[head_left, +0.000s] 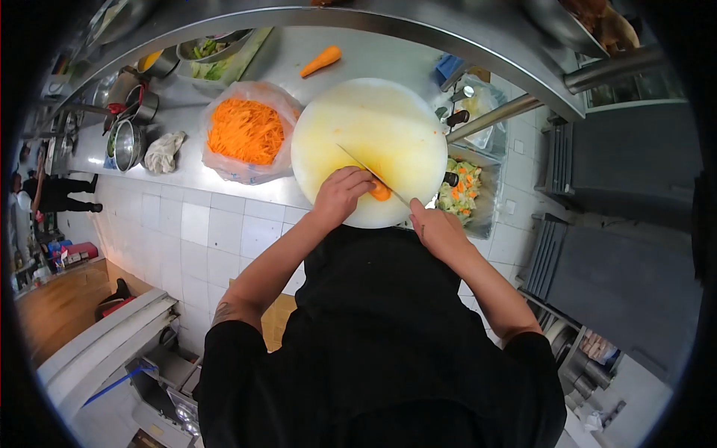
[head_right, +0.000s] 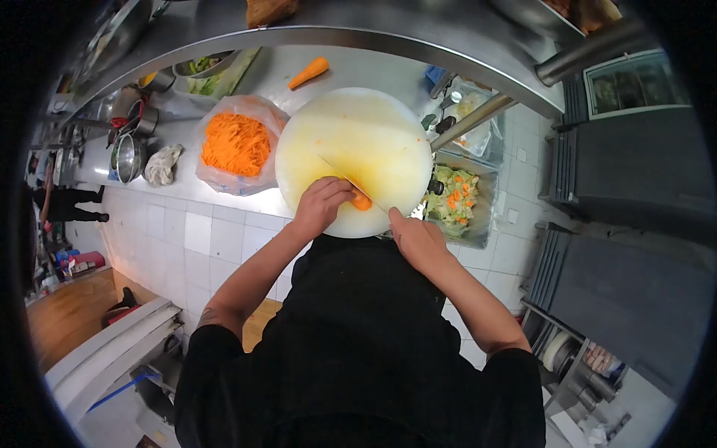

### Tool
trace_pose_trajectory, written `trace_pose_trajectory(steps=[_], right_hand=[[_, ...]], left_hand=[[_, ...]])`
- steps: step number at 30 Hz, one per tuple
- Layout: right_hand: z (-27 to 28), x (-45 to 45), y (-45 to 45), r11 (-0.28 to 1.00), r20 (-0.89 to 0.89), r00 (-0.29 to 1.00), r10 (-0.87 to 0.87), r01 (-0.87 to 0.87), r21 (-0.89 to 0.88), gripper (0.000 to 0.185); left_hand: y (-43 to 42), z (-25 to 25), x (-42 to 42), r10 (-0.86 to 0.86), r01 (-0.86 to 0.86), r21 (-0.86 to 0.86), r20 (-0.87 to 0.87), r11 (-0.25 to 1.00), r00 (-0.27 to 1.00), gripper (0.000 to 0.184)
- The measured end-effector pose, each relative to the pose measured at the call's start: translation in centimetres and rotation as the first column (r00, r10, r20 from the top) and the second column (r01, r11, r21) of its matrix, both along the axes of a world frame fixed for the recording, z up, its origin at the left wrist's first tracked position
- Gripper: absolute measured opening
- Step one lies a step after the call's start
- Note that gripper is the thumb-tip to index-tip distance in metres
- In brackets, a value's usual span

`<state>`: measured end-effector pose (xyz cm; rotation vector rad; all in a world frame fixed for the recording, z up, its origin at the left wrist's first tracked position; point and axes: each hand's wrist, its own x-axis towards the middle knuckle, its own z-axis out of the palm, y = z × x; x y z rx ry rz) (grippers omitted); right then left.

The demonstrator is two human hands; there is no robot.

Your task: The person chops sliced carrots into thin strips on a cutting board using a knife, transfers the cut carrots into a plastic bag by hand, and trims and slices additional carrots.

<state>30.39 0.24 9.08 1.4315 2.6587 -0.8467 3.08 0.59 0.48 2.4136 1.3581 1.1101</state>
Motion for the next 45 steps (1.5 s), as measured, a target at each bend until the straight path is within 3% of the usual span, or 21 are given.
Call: trace_pose_trajectory(steps=[3,5,12,15,18,20,23,27,32,39,41,45], right_hand=[[3.1,0.2,-0.7,1.000,0.044,0.999,-0.003,0.004,-0.028,0.015],[0.3,0.2,-0.5,0.999,0.054,0.999,-0.006,0.008,-0.042,0.015],[2.4,0.2,-0.9,0.998,0.086,0.996,-0.007,0.013,-0.065,0.015],[-0.4,-0.4,0.1,0.998,0.032,0.999,-0.006,0.008,-0.058,0.015],[4.2,-0.5,-0.5,0.996,0.097,0.995,-0.001,0.010,-0.091,0.015],[0.3,0.0,-0.9,0.997,0.075,0.997,-0.002,0.008,-0.077,0.015],[-0.1,-0.7,-0.1,0.999,0.042,0.999,0.000,0.002,-0.052,0.015],[4.2,-0.3,-0.8,0.997,0.068,0.998,0.000,0.005,-0.074,0.016],[-1.4,-1.0,0.3,0.998,0.014,1.000,-0.020,0.021,-0.065,0.016],[3.9,0.3,-1.1,0.997,0.053,0.999,0.007,-0.003,-0.078,0.016],[-0.6,-0.1,-1.2,0.997,0.043,0.999,-0.011,0.014,-0.073,0.016],[-0.7,-1.9,0.1,0.999,0.022,1.000,-0.006,0.007,-0.034,0.017]], left_hand=[[-0.2,0.2,-0.3,0.000,0.000,-0.002,0.002,1.000,1.000,0.025],[0.0,0.1,-0.2,0.002,-0.001,-0.011,0.014,1.000,1.000,0.024],[-0.1,0.0,-0.3,0.004,-0.003,-0.019,0.023,1.000,1.000,0.025],[-0.2,-0.3,-0.1,0.017,-0.017,0.000,0.027,1.000,0.999,0.024],[-0.2,-0.1,-0.4,0.017,-0.017,0.011,0.014,1.000,1.000,0.022],[-0.2,-0.4,-0.3,0.014,-0.014,0.002,0.014,1.000,1.000,0.022],[-0.3,-0.9,-0.3,0.025,-0.026,0.017,0.040,1.000,0.999,0.021],[-0.1,-0.4,-0.3,0.025,-0.025,0.004,0.046,1.000,0.999,0.022],[-0.4,-0.3,-0.3,0.032,-0.031,-0.006,0.060,0.999,0.998,0.022],[-0.4,-0.2,-0.2,0.036,-0.036,0.004,0.054,0.999,0.998,0.022],[-0.5,-0.2,-0.2,0.031,-0.030,-0.014,0.074,0.999,0.997,0.023],[-0.6,-0.6,-0.3,0.045,-0.044,-0.015,0.080,0.999,0.996,0.023]])
